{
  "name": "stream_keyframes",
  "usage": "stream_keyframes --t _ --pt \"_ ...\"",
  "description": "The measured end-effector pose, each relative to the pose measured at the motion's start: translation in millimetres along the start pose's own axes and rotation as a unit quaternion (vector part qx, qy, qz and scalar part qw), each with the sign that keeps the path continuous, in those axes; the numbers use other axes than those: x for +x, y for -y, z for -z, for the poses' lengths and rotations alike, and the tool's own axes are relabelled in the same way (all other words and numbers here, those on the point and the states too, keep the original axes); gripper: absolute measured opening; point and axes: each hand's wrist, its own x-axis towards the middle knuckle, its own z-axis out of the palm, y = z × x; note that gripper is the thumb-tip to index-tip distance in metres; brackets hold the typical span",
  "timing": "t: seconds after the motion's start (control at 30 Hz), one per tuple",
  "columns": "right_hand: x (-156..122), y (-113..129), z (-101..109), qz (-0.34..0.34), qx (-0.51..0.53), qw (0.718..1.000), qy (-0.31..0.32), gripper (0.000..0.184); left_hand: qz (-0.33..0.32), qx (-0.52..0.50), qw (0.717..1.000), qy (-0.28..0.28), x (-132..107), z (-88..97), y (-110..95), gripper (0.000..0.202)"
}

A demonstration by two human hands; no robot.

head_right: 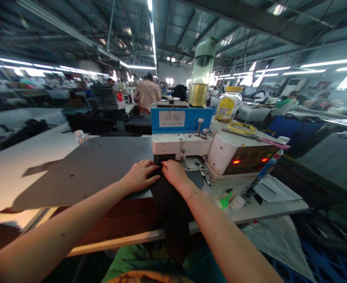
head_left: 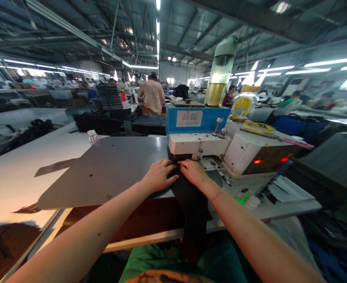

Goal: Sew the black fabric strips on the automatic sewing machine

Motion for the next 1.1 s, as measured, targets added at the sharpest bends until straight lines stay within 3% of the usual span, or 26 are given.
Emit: stream_keyframes --t 0.3,1.1 --pt "4.4 1.2 -2.7 -0.015 -0.045 0.999 -0.011 0.025 0.017 0.010 1.000 0.003 1.1 -1.5 1.3 0.042" --pt "2.5 3.0 -6.8 -0.021 -0.073 0.997 -0.022 0.022 -0.018 -0.036 0.999 -0.001 -2.0 0.0 6.8 0.042"
